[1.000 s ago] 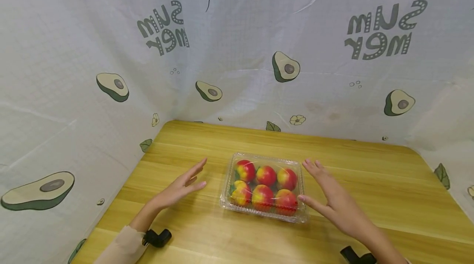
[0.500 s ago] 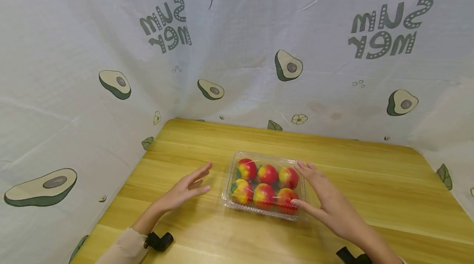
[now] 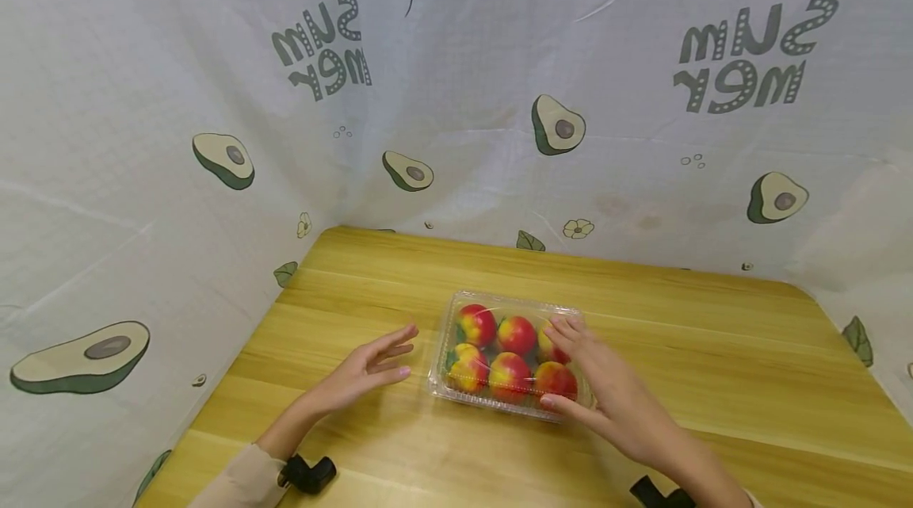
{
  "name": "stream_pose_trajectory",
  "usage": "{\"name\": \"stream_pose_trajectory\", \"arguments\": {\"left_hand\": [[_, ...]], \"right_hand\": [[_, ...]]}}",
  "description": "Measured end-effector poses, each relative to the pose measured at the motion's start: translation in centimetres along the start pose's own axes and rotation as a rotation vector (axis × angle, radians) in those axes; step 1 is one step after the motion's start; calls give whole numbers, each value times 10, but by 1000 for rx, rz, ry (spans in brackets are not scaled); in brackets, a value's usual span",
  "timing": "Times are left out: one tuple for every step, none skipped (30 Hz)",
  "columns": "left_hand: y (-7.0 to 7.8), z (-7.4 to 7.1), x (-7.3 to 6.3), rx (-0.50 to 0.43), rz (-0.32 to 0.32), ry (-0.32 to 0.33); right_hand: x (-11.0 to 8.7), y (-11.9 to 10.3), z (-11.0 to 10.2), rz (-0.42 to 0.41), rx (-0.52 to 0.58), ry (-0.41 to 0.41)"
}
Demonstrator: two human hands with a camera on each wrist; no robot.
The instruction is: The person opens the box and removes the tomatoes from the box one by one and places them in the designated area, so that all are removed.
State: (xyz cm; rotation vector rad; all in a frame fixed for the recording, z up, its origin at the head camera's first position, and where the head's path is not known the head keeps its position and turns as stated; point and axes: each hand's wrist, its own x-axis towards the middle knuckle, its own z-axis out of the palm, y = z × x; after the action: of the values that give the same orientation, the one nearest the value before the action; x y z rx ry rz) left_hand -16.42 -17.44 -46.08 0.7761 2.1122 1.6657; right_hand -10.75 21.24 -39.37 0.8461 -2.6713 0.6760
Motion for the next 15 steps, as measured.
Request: {"name": "stream_pose_trajectory", "arguments": {"left_hand": [[0,1,0,-9,1,1],[0,2,0,-17,0,1],[0,2,0,-26,1,0],[0,3,0,-36,0,-2],[0,4,0,-44,-2,-5],[-1,4,0,-55,-5,-9],[-1,5,0,-67,-9,-14],[-2,5,0,-77,-15,-17],[-2,6,0,-87,-18,-21],[-3,6,-1,-96,-20,-26],[-3,7,-1,-103,-17,-31],[-4,8,-1,-112,-14,-37],[-4,8,-1,-119,-11,-42],[-5,9,-1,-122,-9,-42],[-5,9,-1,-126,-11,-42]], "right_hand": [[0,-1,1,-7,1,0],[0,-1,3,-15,2,0],[0,-2,4,-18,3,-2],[1,-2,5,-16,5,-7],[1,-3,6,-14,6,-13],[1,-4,7,-19,7,-17],[1,-5,8,-23,8,-20],[2,-5,9,-32,9,-20],[2,-6,10,-40,7,-19],[2,-7,11,-48,6,-20],[3,-8,12,-57,3,-22],[3,-8,13,-67,6,-21],[4,-9,14,-74,5,-20],[4,-9,15,-82,2,-19],[5,-9,16,-87,-3,-18]]}}
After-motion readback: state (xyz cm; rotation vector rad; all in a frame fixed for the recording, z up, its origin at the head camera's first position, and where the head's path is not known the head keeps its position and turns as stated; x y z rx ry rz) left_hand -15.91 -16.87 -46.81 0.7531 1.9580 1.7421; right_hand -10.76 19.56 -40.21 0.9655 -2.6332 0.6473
